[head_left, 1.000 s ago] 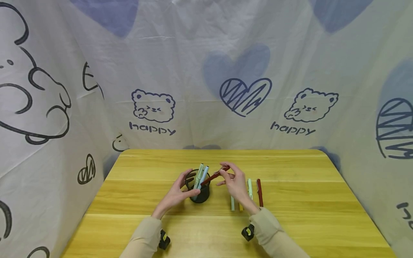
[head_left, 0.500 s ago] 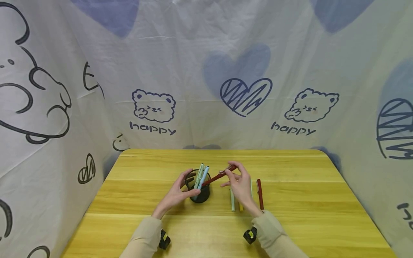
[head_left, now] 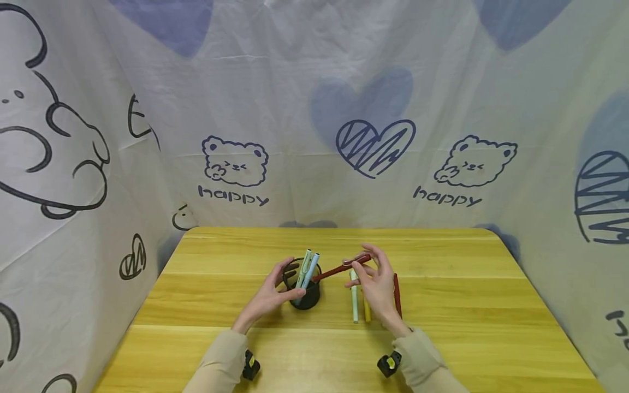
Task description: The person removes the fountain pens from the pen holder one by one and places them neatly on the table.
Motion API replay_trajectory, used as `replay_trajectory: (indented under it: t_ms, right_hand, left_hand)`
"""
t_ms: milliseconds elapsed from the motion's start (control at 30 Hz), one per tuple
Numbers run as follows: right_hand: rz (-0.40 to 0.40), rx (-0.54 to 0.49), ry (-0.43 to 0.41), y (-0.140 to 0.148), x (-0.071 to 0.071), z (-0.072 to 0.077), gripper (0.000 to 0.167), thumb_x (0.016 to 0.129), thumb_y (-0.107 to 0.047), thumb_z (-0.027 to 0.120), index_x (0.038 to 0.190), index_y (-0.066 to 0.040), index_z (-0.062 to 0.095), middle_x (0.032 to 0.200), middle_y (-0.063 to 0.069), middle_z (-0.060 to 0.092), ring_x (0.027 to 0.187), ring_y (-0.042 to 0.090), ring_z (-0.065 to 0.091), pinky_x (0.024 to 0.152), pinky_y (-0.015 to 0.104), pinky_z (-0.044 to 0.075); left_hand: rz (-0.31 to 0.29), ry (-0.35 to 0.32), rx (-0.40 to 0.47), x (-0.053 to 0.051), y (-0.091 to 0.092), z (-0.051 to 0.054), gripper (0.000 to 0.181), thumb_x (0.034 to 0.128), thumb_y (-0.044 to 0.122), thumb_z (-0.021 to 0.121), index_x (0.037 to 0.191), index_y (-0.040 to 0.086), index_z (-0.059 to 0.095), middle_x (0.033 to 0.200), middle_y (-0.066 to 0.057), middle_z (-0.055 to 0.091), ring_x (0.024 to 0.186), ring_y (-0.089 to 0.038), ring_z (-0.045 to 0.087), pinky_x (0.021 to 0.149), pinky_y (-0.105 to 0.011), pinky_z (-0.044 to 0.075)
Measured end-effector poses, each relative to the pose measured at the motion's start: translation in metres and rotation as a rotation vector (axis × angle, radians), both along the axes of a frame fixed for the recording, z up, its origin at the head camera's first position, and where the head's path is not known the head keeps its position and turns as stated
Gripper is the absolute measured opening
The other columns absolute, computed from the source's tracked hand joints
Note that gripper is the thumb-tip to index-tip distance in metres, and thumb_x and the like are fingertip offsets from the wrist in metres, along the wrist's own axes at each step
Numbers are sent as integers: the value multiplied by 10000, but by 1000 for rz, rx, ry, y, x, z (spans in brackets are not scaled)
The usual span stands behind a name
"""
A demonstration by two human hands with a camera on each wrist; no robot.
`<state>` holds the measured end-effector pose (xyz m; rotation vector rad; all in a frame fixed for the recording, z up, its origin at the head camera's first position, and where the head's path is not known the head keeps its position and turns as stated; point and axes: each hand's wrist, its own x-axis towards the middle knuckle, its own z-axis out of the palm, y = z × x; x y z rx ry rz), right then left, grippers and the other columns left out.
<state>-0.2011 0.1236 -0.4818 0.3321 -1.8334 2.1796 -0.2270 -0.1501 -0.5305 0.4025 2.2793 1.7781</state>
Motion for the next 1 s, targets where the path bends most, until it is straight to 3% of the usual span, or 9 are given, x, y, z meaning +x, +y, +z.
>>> replay_trajectory:
  t_ms: [233,533,1000]
  right_hand:
    - [23,-70,60,11,4,0,455,956,69,607,1383,25,458,1075,32,587,931,160,734,545,333,616]
    - [-22,-108,49,25,5,-6,428,945,65,628,1349,6,500,1047,50,594,915,144,743,500,308,597]
    - [-31,-97,46,38,12,-8,372,979,49,582,1340,79,497,1030,17,620,881,135,741,466,311,574]
  left_hand:
    - [2,0,-4,0,0,0,883,893,240,780,1600,211,252,1647,-97,306,1531,-407,250,1192,-628,318]
    - [-5,2,-1,0,0,1,885,896,250,777,1602,195,245,1645,-106,309,1530,-410,249,1190,-633,316]
    - [-9,3,6,-1,0,-1,886,902,241,770,1605,187,234,1640,-106,322,1524,-408,264,1189,-638,314]
